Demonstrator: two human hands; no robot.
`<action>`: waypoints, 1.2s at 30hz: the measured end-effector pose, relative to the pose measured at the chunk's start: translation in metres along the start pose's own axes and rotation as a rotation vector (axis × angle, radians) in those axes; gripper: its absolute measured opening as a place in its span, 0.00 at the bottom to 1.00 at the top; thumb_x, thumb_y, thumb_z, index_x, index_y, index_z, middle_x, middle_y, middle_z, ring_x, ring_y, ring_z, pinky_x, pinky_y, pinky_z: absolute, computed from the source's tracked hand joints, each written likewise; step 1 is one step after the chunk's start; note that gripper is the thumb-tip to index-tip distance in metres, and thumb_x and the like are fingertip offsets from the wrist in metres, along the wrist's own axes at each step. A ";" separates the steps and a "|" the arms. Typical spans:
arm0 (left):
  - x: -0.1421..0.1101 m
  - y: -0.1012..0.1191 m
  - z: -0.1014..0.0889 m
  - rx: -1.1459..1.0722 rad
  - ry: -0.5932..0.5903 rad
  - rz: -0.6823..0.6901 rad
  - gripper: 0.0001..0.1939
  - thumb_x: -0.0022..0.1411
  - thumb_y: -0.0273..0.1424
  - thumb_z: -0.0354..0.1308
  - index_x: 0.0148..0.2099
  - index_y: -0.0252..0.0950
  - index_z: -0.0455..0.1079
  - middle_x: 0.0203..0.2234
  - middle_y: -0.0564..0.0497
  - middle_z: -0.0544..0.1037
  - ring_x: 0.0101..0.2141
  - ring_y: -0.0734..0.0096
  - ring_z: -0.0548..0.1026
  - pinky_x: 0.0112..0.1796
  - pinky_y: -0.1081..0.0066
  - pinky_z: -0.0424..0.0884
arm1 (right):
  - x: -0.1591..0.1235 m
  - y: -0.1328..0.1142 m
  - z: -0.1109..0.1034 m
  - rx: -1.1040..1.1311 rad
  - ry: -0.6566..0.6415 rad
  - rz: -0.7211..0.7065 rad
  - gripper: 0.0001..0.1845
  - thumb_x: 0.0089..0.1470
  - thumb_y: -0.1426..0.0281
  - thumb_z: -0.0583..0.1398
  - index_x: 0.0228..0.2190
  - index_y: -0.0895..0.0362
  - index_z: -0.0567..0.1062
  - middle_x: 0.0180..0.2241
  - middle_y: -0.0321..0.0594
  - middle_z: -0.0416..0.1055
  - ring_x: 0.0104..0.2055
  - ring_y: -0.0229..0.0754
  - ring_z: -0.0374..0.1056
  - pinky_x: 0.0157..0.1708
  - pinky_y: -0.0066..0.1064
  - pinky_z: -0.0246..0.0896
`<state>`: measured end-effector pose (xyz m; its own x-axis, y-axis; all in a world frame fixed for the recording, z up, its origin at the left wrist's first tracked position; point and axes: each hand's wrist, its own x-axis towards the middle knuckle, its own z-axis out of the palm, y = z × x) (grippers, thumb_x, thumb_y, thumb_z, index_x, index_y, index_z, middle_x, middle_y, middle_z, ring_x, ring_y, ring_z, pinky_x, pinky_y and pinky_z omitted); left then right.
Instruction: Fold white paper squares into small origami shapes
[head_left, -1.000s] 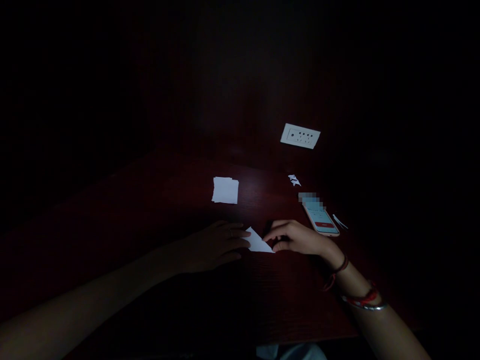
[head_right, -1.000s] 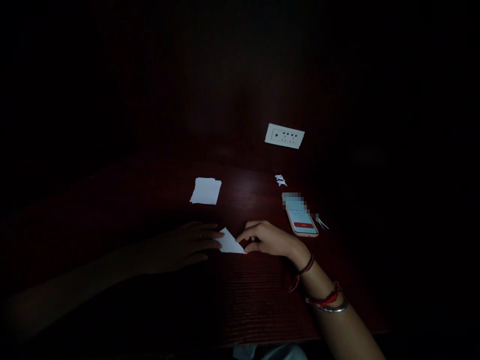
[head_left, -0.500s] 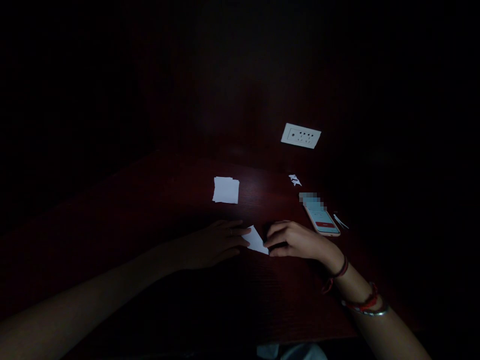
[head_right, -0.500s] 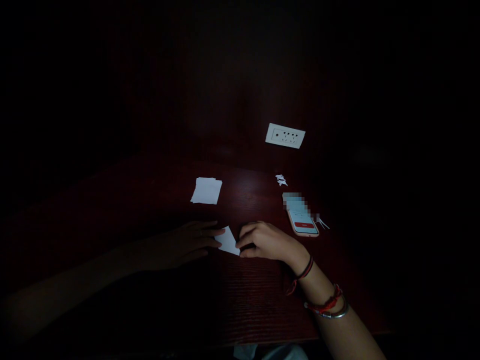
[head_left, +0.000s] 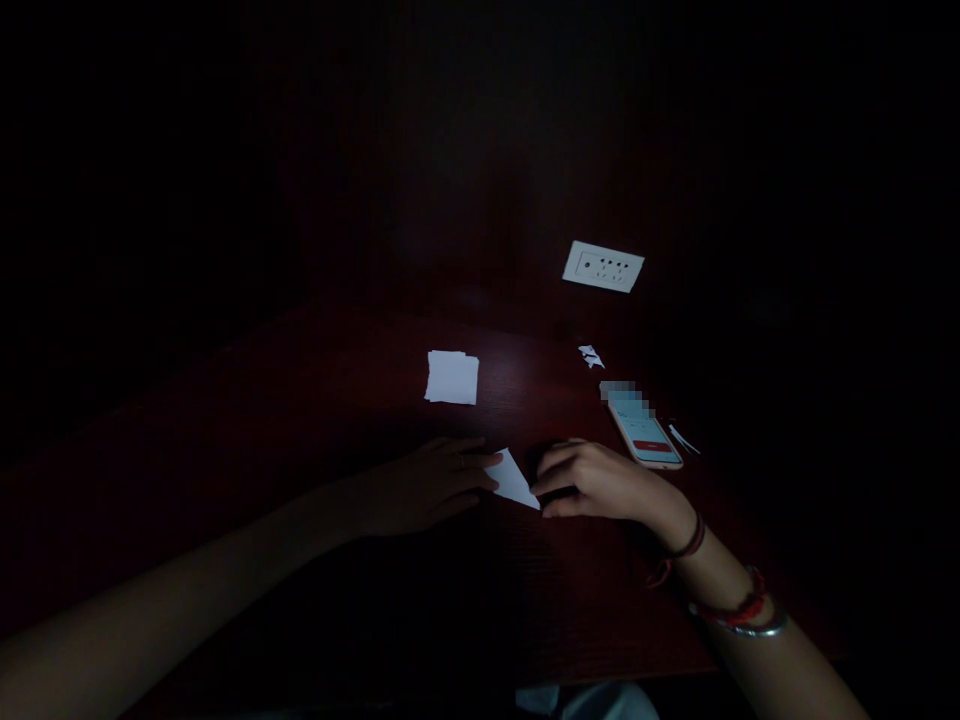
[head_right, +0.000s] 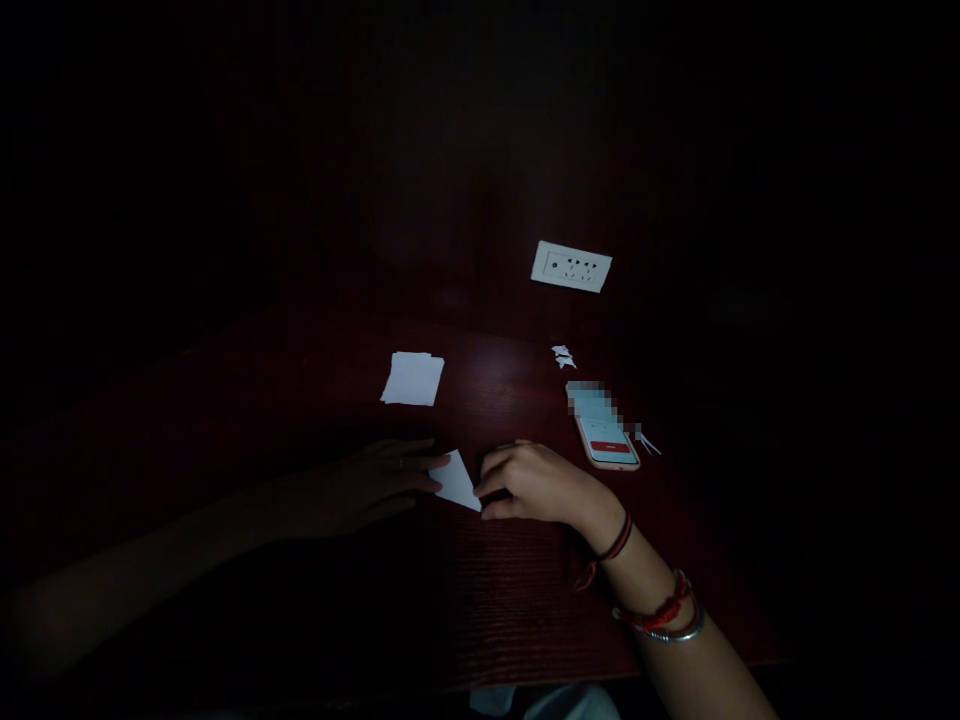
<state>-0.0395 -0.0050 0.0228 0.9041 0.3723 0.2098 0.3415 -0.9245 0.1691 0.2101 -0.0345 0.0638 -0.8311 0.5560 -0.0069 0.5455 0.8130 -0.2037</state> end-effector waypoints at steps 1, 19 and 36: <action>0.000 0.000 0.000 -0.002 0.001 0.001 0.13 0.62 0.31 0.44 0.49 0.42 0.60 0.53 0.55 0.57 0.55 0.66 0.47 0.51 0.63 0.50 | 0.000 -0.001 0.000 -0.006 0.002 -0.003 0.12 0.49 0.65 0.55 0.35 0.55 0.73 0.33 0.38 0.68 0.36 0.37 0.63 0.39 0.28 0.53; 0.002 0.000 0.001 -0.014 0.010 -0.012 0.13 0.62 0.31 0.44 0.48 0.43 0.61 0.53 0.56 0.57 0.55 0.66 0.49 0.51 0.63 0.51 | 0.001 0.000 0.001 -0.027 -0.002 0.011 0.11 0.50 0.66 0.55 0.35 0.55 0.73 0.32 0.38 0.69 0.36 0.37 0.63 0.37 0.27 0.53; 0.002 0.001 0.002 -0.024 0.052 0.019 0.12 0.61 0.30 0.45 0.48 0.42 0.62 0.52 0.54 0.60 0.54 0.65 0.49 0.50 0.62 0.52 | 0.005 -0.006 0.003 -0.089 0.029 0.035 0.13 0.51 0.66 0.54 0.37 0.56 0.72 0.34 0.39 0.68 0.37 0.39 0.63 0.40 0.31 0.53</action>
<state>-0.0367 -0.0049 0.0215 0.8956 0.3588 0.2630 0.3172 -0.9296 0.1877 0.2020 -0.0372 0.0625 -0.8086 0.5881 0.0159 0.5827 0.8044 -0.1160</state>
